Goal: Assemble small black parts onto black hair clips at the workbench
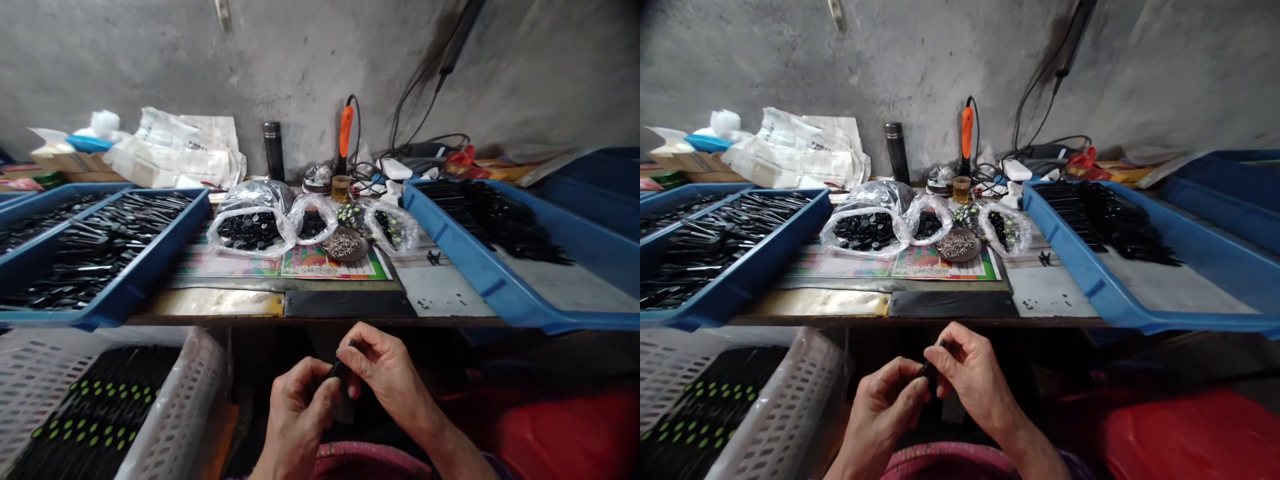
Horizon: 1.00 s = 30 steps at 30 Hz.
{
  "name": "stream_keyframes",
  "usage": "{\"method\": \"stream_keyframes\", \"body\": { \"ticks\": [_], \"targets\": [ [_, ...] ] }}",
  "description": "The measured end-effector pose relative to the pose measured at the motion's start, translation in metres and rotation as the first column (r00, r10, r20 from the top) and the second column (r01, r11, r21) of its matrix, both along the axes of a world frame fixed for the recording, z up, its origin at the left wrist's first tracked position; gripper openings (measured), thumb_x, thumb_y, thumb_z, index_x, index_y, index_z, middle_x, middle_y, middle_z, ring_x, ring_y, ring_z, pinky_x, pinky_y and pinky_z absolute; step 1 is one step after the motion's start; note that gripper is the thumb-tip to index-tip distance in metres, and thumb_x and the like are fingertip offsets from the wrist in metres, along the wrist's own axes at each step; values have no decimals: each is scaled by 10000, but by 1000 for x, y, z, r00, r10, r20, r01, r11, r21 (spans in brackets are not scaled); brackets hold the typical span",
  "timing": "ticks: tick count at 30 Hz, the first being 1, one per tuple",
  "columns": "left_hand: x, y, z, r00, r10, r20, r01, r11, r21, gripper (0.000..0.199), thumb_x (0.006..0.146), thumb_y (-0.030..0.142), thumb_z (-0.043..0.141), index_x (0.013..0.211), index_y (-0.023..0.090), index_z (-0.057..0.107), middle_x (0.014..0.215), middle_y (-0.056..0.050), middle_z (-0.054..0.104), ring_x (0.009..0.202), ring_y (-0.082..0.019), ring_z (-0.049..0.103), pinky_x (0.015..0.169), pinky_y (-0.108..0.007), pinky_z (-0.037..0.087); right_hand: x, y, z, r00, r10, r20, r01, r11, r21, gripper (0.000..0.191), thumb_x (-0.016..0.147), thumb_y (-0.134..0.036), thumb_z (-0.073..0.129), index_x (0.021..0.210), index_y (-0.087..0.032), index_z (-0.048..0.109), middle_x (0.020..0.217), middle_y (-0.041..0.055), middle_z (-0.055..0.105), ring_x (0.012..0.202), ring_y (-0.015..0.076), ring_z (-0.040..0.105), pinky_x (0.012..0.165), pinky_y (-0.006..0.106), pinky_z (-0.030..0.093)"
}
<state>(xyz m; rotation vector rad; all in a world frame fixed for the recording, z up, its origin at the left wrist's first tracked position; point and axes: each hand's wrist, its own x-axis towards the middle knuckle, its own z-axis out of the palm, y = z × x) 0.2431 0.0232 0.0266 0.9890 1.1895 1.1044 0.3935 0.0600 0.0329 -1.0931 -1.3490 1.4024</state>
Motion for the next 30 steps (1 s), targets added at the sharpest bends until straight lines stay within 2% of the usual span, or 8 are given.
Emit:
{"method": "stream_keyframes", "body": {
  "ticks": [4,8,11,25,30],
  "targets": [
    [0,4,2,987,-74,140,85,993,-79,430,712,533,788,689,130,642,557,1,600,403,-43,415,391,-164,310,5,2,6,999,6,42,-8,999,41,329,875,-494,676,896,-174,606,651,-53,524,444,62,482,415,152,362],
    [3,3,4,968,-43,245,92,977,-193,449,641,525,845,686,136,623,531,3,621,360,-25,394,360,-150,273,5,1,7,991,18,130,-29,996,88,377,935,-502,585,787,-156,599,528,-70,419,415,53,365,394,161,263],
    [4,2,4,957,-16,291,92,964,-248,452,614,507,866,678,146,601,508,4,630,334,-21,384,345,-147,256,2,-1,2,991,-14,136,1,996,91,406,939,-523,568,750,-164,569,511,-73,395,410,57,341,383,170,243],
    [6,5,5,954,-11,301,93,961,-261,460,604,501,864,638,144,576,496,-1,636,309,-30,402,311,-141,254,-2,-6,-10,992,-39,119,32,997,64,438,929,-571,554,731,-181,523,545,-66,406,420,64,347,376,175,252],
    [5,12,2,942,-42,333,123,966,-226,441,638,486,854,686,150,573,521,5,647,316,-29,405,309,-137,279,-3,2,-6,983,-50,174,36,996,80,434,935,-577,527,747,-186,531,545,-63,405,422,71,340,385,188,252]
  ]
}}
